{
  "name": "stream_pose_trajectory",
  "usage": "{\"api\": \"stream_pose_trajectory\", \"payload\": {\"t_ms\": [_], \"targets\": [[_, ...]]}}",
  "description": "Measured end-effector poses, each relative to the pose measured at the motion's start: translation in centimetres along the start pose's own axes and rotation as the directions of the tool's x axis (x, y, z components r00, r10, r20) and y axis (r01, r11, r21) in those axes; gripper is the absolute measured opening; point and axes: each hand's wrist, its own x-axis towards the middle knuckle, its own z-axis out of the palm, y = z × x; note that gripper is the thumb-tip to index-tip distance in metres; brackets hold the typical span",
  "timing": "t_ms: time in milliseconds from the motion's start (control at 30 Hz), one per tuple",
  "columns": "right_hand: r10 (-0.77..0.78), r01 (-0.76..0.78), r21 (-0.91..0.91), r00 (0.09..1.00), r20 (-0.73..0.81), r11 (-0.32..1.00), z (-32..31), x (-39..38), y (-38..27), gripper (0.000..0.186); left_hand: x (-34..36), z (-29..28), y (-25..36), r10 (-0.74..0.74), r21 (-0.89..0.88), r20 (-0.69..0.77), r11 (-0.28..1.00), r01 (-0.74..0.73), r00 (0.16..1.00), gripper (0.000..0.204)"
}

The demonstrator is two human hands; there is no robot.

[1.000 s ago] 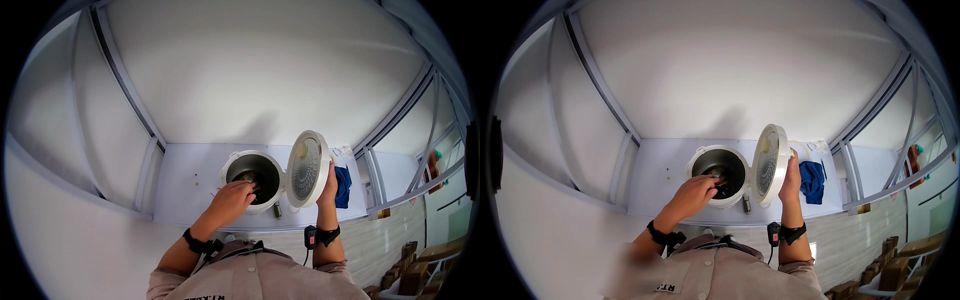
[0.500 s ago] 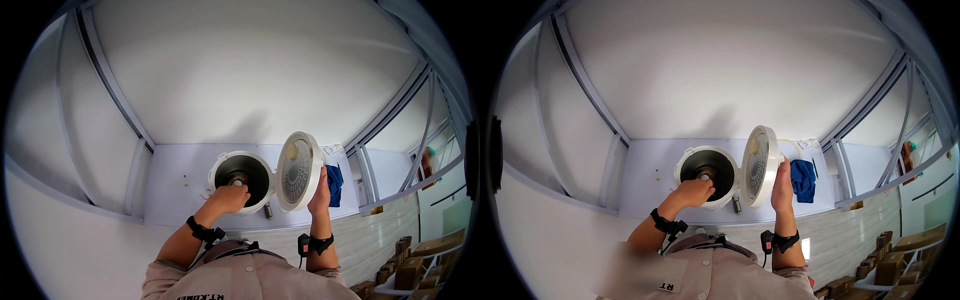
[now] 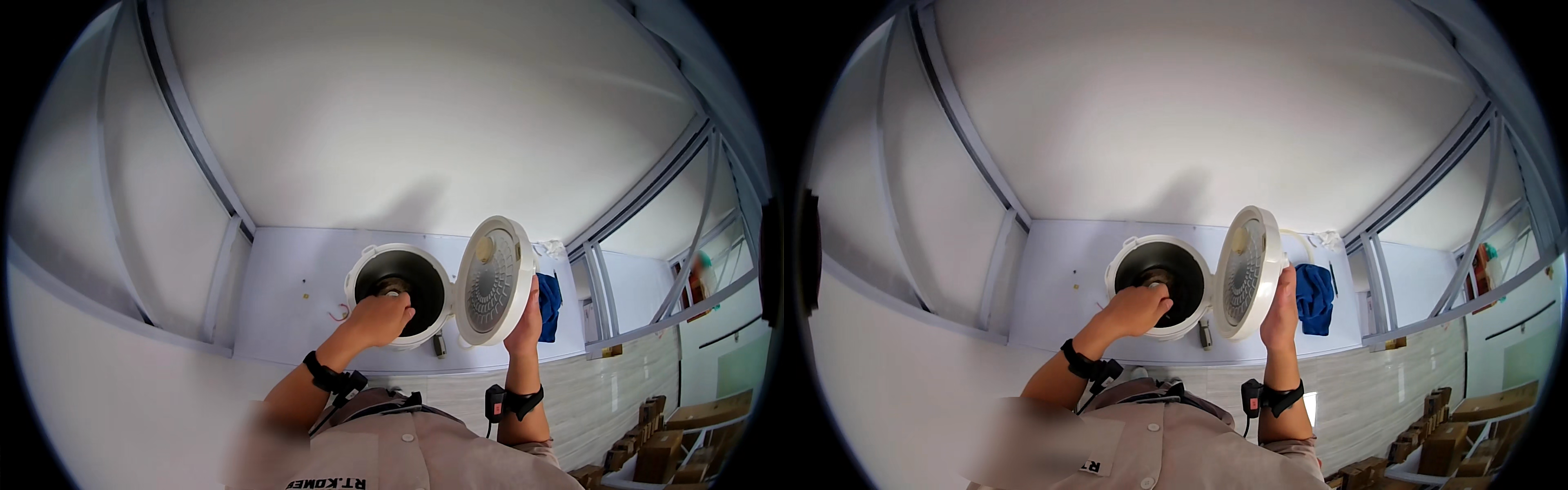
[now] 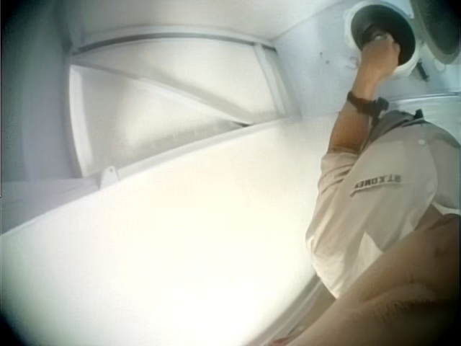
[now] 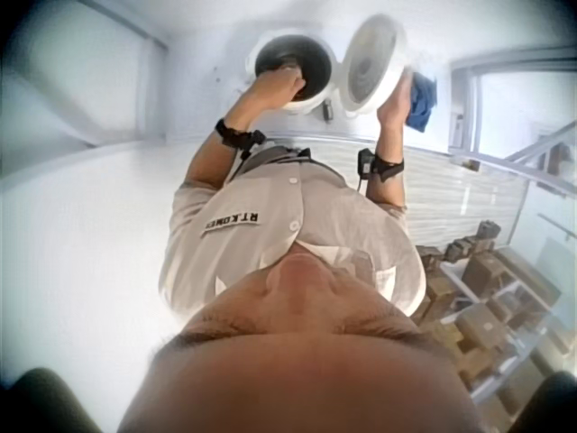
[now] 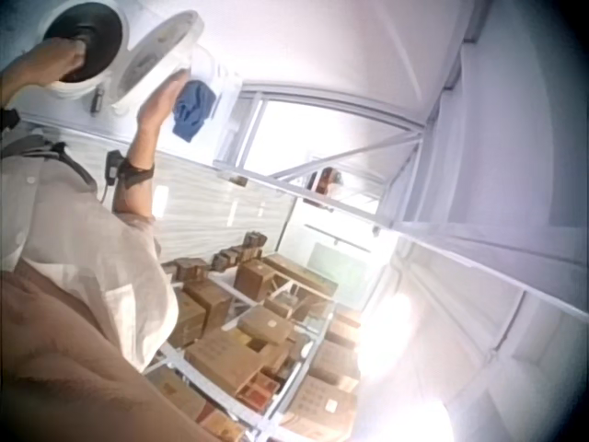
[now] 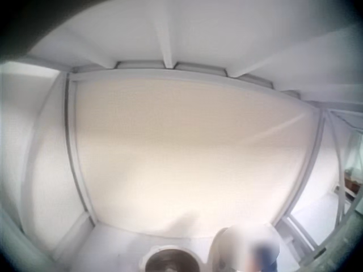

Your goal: The person disassembles a white rice cooker, removes the inner pot, and uses a screwdriver to remove screws from the lid. The person then reassembles the lid and places it back on the cooker.

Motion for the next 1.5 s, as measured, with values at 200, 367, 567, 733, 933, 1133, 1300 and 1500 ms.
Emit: {"api": "stream_pose_trajectory", "payload": {"t_ms": [200, 367, 567, 733, 933, 1133, 1300, 1500], "targets": [[-0.057, 0.058, 0.024, 0.998, -0.029, 0.998, 0.9, -0.5, -1.0, 0.066, -0.6, -2.3, 1.6, 0.055, -0.275, -0.198, 0.955, -0.109, 0.979, 0.023], [-0.069, 0.069, -0.042, 0.998, 0.002, 0.997, 0.6, -0.6, -1.3, 0.069, -0.8, -2.9, 3.6, 0.171, -0.481, -0.296, 0.823, -0.301, 0.940, 0.015], [-0.017, 0.018, -0.091, 1.000, 0.008, 0.996, 1.9, -0.3, -2.7, 0.057, 0.3, -3.5, 7.4, 0.094, -0.847, -0.239, 0.466, -0.255, 0.967, 0.017], [0.000, -0.007, -0.099, 0.997, -0.071, 0.995, 3.6, 0.4, -3.6, 0.050, 4.3, -3.3, 7.2, 0.111, -0.986, -0.066, 0.148, -0.082, 0.992, 0.022], [-0.011, 0.007, -0.049, 0.996, -0.084, 0.999, 3.8, 0.9, -3.4, 0.046, 5.2, -2.2, 9.8, 0.002, -0.871, -0.203, 0.456, -0.182, 0.979, 0.019], [-0.076, 0.069, -0.107, 0.995, -0.063, 0.992, 4.6, 1.4, -3.6, 0.045, 6.4, -1.2, 8.8, 0.066, -0.922, -0.186, 0.334, -0.197, 0.980, 0.015], [-0.063, 0.062, -0.078, 0.998, -0.014, 0.995, 4.4, 1.5, -4.1, 0.051, 3.9, -4.2, 12.5, 0.151, -0.787, -0.215, 0.558, -0.263, 0.965, 0.018], [-0.074, 0.075, -0.083, 0.997, 0.010, 0.994, 4.2, 1.6, -3.8, 0.048, 3.4, -4.2, 12.6, 0.273, -0.685, -0.317, 0.596, -0.418, 0.908, 0.018]]}}
